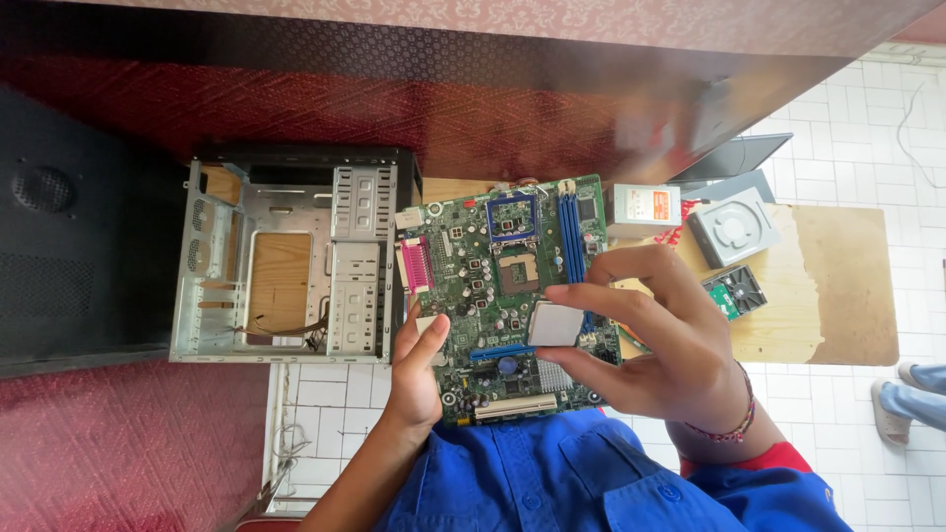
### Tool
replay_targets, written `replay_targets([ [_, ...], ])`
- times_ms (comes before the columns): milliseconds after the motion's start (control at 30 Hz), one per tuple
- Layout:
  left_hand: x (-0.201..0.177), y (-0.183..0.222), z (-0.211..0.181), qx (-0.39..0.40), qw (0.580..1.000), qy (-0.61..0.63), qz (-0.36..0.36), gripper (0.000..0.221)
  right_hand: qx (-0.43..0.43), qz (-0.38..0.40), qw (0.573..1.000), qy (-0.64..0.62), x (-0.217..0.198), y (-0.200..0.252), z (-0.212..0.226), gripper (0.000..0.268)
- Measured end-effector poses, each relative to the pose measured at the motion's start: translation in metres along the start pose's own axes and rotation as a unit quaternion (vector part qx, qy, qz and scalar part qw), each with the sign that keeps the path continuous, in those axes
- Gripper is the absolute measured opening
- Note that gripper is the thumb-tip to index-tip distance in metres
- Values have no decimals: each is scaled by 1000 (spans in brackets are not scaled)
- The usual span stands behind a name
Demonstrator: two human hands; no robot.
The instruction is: The person is inspecting a computer motherboard and handling associated components like the CPU and RAM at a repair station.
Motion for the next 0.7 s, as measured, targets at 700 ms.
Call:
replay_targets([
  [700, 2, 10, -6, -30, 999, -4, -17, 97, -22, -10, 999, -24, 5, 4, 0, 45],
])
Point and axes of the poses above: each hand's wrist, its own y-axis away from the middle knuckle, its own x-axis out of the palm, z = x × y, the point moved 5 cm from there along -y, towards the middle knuckle, and after that the axes turned 14 degrees about -x, right-handed, at the moved point
